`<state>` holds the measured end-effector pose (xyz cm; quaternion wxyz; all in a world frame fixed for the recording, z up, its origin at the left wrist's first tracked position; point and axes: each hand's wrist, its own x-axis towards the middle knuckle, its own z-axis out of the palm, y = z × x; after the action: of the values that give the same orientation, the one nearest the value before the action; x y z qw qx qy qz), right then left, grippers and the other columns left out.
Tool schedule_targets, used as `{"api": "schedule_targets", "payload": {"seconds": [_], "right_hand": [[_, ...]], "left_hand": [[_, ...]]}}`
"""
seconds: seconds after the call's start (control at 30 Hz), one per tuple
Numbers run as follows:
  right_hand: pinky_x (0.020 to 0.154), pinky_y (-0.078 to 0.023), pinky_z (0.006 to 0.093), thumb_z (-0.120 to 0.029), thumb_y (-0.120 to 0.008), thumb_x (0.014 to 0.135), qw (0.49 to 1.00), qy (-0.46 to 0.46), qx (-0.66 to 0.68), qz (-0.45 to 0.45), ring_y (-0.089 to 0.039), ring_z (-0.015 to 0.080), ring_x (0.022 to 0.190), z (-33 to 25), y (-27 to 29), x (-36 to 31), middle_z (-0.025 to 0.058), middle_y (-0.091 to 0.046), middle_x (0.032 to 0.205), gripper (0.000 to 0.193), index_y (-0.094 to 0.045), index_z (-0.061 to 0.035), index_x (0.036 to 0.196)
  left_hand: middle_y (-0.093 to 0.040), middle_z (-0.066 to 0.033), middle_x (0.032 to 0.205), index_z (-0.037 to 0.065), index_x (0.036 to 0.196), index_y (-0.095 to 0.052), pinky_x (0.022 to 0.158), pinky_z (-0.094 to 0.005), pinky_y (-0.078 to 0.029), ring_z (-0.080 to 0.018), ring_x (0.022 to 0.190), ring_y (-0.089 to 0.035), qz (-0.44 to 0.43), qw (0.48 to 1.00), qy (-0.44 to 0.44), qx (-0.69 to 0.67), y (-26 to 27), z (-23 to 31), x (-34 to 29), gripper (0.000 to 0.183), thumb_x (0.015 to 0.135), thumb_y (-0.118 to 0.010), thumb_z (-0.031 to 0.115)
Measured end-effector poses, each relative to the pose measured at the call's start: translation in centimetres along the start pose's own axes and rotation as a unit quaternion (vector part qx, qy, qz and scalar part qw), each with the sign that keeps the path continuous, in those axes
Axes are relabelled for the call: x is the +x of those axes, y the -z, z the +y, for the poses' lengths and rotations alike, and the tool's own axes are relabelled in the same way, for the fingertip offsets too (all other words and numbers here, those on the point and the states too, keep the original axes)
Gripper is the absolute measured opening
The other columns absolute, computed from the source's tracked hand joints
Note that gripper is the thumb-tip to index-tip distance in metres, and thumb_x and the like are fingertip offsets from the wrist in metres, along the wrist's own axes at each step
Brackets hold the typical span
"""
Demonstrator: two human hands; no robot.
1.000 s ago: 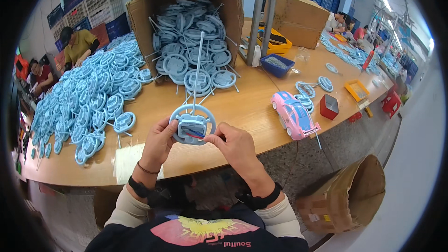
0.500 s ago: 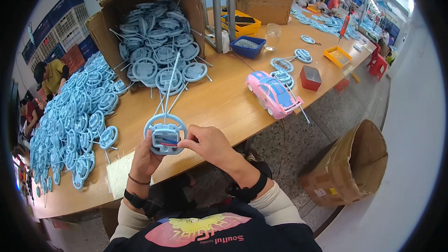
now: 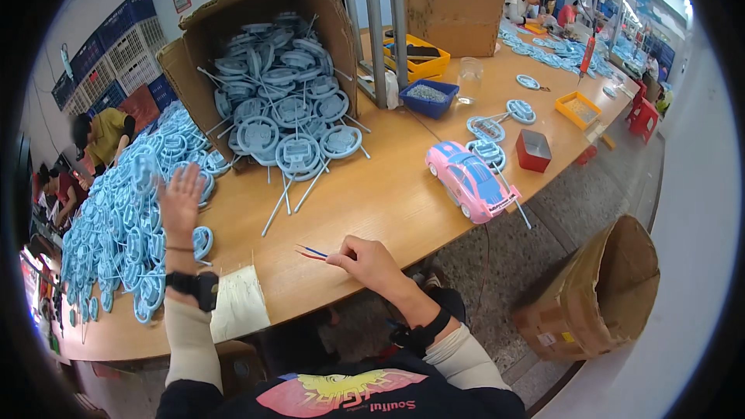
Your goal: The person repeatedly picks up light-blue plastic steering wheel components and uses a small red-handled tool to press or adjust the central hub area. They handle the parts one at a time, placing each finished unit back onto the table among many similar items.
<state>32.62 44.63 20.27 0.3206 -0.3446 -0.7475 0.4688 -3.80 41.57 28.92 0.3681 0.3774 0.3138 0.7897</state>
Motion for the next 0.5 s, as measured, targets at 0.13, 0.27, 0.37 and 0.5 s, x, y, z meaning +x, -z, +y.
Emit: {"api": "schedule_targets", "payload": {"seconds": [0.13,0.27,0.37,0.5], "right_hand": [[0.050,-0.040,0.0286,-0.029,-0.066,0.076,1.000,-0.010,0.026,0.005,-0.050,0.0146,0.051,0.9,-0.5,0.5,0.0081,-0.054,0.057,0.030,-0.056,-0.0014,0.070],[0.050,-0.040,0.0281,-0.029,-0.067,0.076,0.998,-0.032,0.058,-0.002,-0.049,0.0124,0.052,0.8,-1.0,-0.1,0.0067,-0.053,0.057,0.029,-0.057,-0.0020,0.071],[0.050,-0.040,0.0276,-0.029,-0.067,0.076,0.999,-0.018,0.035,0.011,-0.049,0.0119,0.052,1.3,-0.7,0.1,0.0063,-0.054,0.057,0.029,-0.058,-0.0022,0.072],[0.049,-0.040,0.0275,-0.029,-0.066,0.077,0.999,-0.005,0.038,0.024,-0.049,0.0119,0.052,1.3,-0.1,-0.2,0.0063,-0.054,0.057,0.029,-0.058,-0.0022,0.072]], "left_hand": [[-0.057,-0.0190,0.106,0.001,0.106,-0.055,0.083,-0.0369,-0.045,-0.0298,0.097,-0.056,-0.113,0.768,-0.095,0.623,-2.1,-7.9,4.8,0.035,0.088,-0.046,0.029],[-0.061,-0.0242,0.084,-0.001,0.093,-0.061,0.069,-0.0436,-0.047,-0.0371,0.079,-0.060,-0.018,0.618,0.055,0.784,-4.9,-12.2,6.8,0.048,0.081,-0.050,0.044],[-0.061,-0.0247,0.086,-0.001,0.093,-0.060,0.070,-0.0452,-0.047,-0.0388,0.080,-0.060,0.090,0.649,0.013,0.755,-5.2,-16.5,7.2,0.050,0.077,-0.054,0.046],[-0.062,-0.0222,0.084,-0.003,0.094,-0.058,0.075,-0.0420,-0.046,-0.0364,0.084,-0.060,0.134,0.750,0.024,0.648,-5.9,-17.6,6.9,0.051,0.070,-0.065,0.041]]}}
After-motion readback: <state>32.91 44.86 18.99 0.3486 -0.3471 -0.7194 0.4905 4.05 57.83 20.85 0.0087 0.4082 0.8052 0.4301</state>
